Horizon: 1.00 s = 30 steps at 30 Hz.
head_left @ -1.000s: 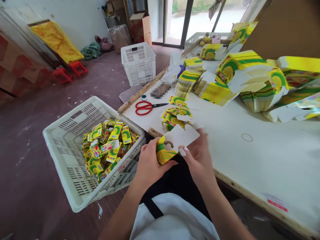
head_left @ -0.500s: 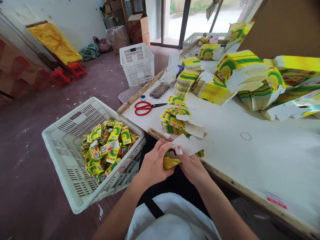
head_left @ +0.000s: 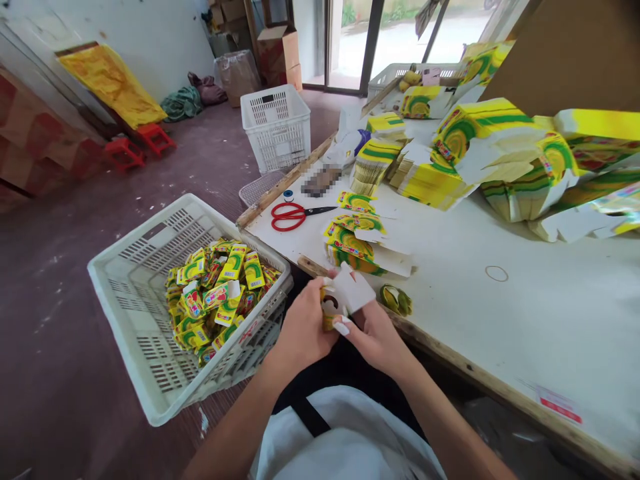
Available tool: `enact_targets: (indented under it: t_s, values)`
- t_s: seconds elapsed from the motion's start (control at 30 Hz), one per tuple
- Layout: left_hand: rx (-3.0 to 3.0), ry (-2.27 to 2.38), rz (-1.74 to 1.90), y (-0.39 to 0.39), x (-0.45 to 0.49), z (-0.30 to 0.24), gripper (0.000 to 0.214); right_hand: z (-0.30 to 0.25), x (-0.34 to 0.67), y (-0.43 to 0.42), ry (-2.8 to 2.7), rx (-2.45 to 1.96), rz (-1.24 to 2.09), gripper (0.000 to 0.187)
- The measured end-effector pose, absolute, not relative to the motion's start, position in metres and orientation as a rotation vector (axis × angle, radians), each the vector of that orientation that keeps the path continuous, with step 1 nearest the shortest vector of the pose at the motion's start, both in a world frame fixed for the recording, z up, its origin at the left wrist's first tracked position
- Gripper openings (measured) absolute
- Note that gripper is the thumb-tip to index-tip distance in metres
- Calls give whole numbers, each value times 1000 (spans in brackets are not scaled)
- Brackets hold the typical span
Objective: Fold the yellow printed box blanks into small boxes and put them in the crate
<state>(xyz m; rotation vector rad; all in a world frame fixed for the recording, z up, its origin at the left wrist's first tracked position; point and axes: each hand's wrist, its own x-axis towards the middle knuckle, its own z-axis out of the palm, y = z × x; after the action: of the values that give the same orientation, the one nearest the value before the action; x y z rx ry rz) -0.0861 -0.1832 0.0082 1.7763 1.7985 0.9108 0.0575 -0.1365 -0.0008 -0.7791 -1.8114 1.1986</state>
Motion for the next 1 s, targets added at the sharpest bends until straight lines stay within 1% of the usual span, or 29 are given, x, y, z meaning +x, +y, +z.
enact_targets:
  t_s: [0.03, 0.1, 0.17, 0.23, 0.33, 0.4, 0.47, 0.53, 0.7, 0.8, 0.87, 0.9, 1.0]
  values:
    - [1810, 1744, 893, -183, -84, 8, 63, -1, 55, -138, -1824, -790, 1196, 58]
    - [1851, 1708, 915, -182, -81, 6, 66, -3, 52, -139, -1836, -822, 1148, 54]
    - [1891, 1764, 967, -182, -79, 3, 70, -5, 52, -135, -1813, -862, 1111, 50]
    - [1917, 1869, 952, -182, -80, 2, 65, -7, 54, -131, -1777, -912, 1097, 49]
    - [1920, 1937, 823, -184, -86, 6, 55, -9, 58, -129, -1894, -876, 1032, 55]
    - [1943, 1914, 783, -185, -91, 11, 56, -9, 60, -132, -2068, -787, 962, 62]
    - [1971, 1902, 773, -185, -96, 15, 57, -9, 62, -133, -2189, -734, 920, 65]
    - [1967, 1882, 771, -184, -101, 18, 55, -7, 68, -130, -2252, -697, 924, 59]
    - [1927, 1797, 718, -176, -104, 27, 57, 3, 83, -112, -2278, -541, 1061, 29]
    - [1960, 1851, 689, -173, -99, 28, 54, 5, 76, -113, -2189, -631, 1093, 24]
    - [1970, 1886, 731, -174, -99, 25, 57, 4, 67, -121, -2092, -731, 1094, 28]
    - [1967, 1894, 766, -175, -102, 23, 57, 4, 63, -124, -2042, -763, 1114, 33]
    - [1913, 1985, 887, -179, -125, 17, 55, 13, 60, -121, -1905, -825, 1150, 59]
